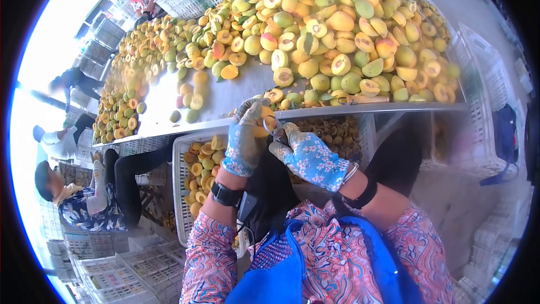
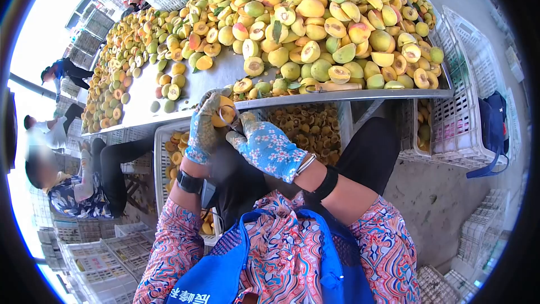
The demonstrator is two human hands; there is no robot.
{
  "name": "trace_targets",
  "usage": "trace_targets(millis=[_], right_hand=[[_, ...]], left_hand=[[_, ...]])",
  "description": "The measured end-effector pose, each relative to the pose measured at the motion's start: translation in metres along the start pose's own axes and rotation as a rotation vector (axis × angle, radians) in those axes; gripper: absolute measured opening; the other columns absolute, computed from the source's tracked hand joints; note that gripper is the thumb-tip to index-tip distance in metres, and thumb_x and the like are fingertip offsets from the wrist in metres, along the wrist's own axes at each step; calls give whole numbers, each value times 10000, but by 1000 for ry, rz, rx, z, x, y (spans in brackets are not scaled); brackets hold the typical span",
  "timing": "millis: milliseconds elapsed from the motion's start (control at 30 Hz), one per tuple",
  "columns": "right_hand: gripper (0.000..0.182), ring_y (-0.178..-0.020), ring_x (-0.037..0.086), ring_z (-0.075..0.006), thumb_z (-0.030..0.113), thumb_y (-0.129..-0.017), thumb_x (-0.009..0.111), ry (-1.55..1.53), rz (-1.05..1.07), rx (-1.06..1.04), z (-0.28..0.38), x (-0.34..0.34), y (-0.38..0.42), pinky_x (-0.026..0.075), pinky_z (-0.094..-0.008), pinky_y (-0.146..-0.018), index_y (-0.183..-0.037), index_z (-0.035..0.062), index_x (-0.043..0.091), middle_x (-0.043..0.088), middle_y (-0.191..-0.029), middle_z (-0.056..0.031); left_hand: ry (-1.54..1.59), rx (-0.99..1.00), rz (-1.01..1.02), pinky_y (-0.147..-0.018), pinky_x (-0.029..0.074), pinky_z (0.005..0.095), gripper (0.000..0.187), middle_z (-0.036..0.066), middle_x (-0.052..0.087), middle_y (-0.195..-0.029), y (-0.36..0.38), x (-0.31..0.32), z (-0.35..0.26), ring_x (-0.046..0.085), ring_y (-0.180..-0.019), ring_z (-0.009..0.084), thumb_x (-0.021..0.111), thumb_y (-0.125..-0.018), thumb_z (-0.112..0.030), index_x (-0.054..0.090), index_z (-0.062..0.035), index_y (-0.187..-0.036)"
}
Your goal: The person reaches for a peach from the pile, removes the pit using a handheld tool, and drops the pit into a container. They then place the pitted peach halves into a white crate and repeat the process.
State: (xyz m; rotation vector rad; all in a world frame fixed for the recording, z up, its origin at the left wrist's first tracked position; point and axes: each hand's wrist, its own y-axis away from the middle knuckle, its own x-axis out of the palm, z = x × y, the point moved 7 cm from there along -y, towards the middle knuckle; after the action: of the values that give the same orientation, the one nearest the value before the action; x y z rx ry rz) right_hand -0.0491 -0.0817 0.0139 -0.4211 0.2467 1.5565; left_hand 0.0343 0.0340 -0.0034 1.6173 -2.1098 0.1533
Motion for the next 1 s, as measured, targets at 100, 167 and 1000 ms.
trace_targets(millis=[100,167,1000], right_hand=[[378,-805,615,-438,305,-887,611,194,12,20,2,7,13,482,-503,-682,-1018,-42,537,637,-796,-252],[386,-787,612,-441,305,-888,608,266,57,27,10,6,23,480,-505,-669,-1026,-46,526,635,-788,-254],[272,-353,281,-43,381,-968,514,-1523,719,497,14,36,78,252,-212,-349,-950,111,536,352,-523,59]], left_hand=[[321,-131,108,-779,550,363,294,124,621,-1000,36,24,17,624,-885,239,550,-942,-295,579,-38,-1082],[322,-107,84,-787,547,383,307,133,625,-1000,44,26,23,625,-891,257,555,-940,-314,579,-37,-1069],[405,72,126,-712,549,377,302,118,618,-963,56,30,50,621,-817,237,531,-964,-325,573,-47,-1072]])
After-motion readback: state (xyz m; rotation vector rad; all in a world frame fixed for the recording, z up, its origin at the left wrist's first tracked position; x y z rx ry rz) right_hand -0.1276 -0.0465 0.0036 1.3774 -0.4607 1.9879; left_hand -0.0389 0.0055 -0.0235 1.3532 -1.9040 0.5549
